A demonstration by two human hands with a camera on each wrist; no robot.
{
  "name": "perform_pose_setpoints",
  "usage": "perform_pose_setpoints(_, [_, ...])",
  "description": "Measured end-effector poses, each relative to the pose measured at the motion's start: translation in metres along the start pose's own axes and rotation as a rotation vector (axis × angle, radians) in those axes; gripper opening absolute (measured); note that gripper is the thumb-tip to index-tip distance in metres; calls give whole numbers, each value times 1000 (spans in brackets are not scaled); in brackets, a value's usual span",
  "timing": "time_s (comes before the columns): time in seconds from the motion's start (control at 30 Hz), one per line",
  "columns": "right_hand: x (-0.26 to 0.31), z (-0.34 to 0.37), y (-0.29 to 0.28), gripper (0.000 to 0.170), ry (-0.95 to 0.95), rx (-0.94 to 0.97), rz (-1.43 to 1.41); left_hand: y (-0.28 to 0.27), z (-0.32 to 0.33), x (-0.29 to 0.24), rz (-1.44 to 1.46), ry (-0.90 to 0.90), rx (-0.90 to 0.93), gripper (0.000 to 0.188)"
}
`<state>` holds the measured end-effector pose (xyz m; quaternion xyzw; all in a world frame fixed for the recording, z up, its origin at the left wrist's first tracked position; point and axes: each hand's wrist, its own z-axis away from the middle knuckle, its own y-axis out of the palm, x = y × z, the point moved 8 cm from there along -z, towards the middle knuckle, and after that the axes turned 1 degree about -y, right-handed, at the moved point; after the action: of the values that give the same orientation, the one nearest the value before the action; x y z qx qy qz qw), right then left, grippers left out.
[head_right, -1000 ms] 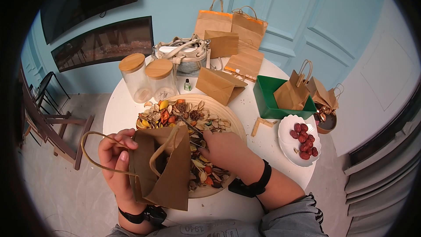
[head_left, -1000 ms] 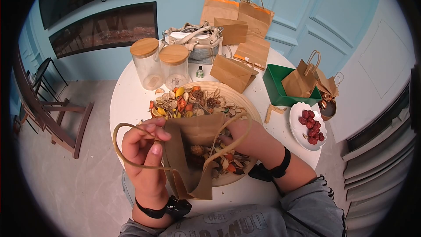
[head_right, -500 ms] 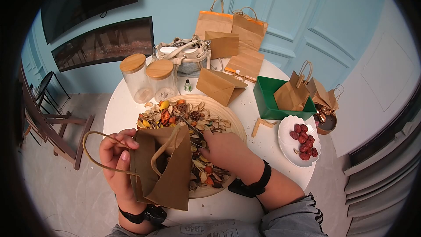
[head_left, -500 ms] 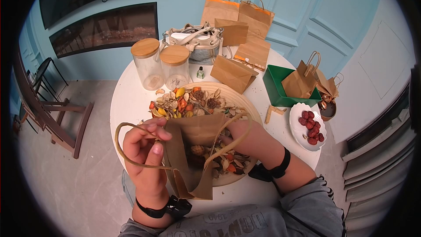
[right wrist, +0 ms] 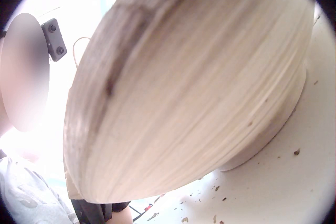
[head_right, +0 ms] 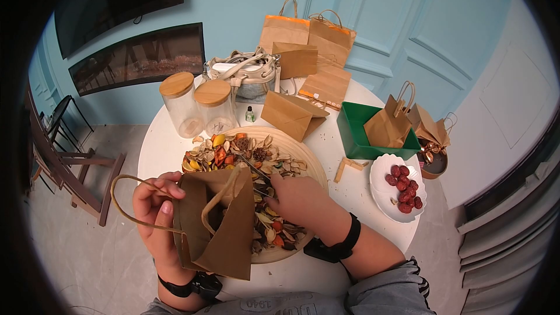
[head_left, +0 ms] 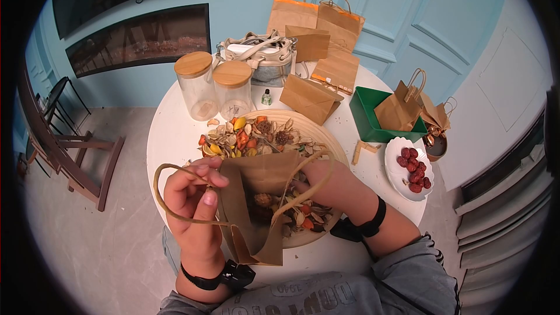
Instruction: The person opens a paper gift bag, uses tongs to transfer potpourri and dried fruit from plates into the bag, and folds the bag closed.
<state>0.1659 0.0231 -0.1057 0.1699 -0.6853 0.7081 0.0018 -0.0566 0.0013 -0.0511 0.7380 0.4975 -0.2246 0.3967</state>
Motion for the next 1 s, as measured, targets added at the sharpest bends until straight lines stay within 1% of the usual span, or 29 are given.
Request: perform_pose_setpoints(1.0, [-2,-1,2,35,-9,-3,-14,0,0,-1,9,3,10,29])
